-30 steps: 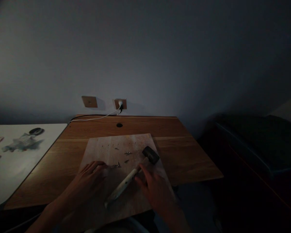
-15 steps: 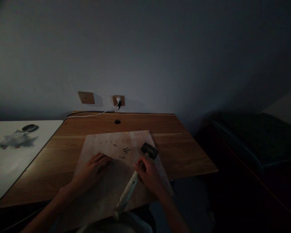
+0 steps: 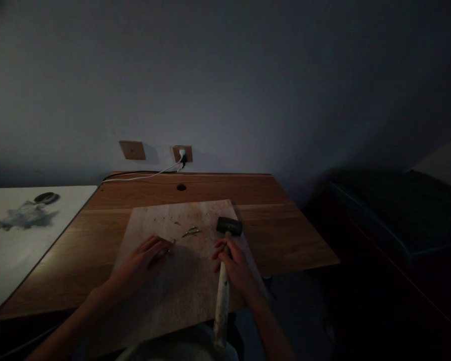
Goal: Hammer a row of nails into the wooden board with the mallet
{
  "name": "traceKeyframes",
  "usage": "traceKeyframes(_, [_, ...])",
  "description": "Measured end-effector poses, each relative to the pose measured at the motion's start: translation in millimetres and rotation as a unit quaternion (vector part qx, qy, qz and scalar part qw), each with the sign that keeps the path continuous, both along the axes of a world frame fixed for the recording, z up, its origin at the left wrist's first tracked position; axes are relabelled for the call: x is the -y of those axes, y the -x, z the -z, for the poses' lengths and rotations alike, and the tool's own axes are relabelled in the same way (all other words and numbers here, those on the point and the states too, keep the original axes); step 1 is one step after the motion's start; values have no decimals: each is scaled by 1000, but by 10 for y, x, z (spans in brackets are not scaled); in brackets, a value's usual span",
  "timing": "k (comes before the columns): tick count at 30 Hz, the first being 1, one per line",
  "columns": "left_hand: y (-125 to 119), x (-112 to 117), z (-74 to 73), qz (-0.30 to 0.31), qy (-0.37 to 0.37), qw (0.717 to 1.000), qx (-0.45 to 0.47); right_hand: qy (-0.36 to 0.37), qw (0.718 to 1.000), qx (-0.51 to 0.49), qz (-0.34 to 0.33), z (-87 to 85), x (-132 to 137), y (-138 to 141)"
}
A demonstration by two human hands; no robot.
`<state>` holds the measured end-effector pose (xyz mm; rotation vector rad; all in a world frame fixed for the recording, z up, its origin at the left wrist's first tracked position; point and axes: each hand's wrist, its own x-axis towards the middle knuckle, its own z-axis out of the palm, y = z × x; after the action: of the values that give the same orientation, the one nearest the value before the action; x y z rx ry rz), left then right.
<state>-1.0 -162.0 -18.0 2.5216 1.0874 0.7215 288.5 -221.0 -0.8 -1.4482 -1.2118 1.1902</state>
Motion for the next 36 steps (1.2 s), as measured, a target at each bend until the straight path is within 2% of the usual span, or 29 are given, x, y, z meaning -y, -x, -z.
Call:
traceKeyframes(4, [-23,-126,-17,-8,-63,997,-54,0,1000,7,-6,16,-5,-14])
traceKeyframes(6, [-83,-234,-14,17,-78,992,-93,1,1000,6,-7,19,-7,-15])
traceKeyframes(9, [-258,-389,-23,70,-53,988,-130,-1,1000,7,-1,13,-6,-13])
traceKeyframes(14, [-621,-479,-86,167,-22,981,-97,-13,1000,-2,0,-34,4,-33])
traceKeyframes(18, [-740,-446,-152,217,-10,974,-60,-4,999,-32,1,-38,-10,-77])
traceKeyframes(20, [-726,-446,-192,204,-14,978,-47,5,999,-48,7,-26,-23,-97])
traceKeyframes(25, [-621,-564,-304,110,-27,992,-59,7,998,-53,42,-8,-43,-131])
traceKeyframes(27, [-597,-627,-348,113,-26,990,-77,6,999,-36,36,-1,-45,-161])
traceKeyframes(30, [-596,-682,-410,135,-19,984,-114,-13,998,51,29,3,-57,-234])
traceKeyframes(34, [-626,-672,-473,101,-10,983,-152,-85,972,214,40,-45,-117,-296])
traceKeyframes(36, [-633,-655,-486,86,-2,983,-165,-63,965,251,36,-82,-150,-293])
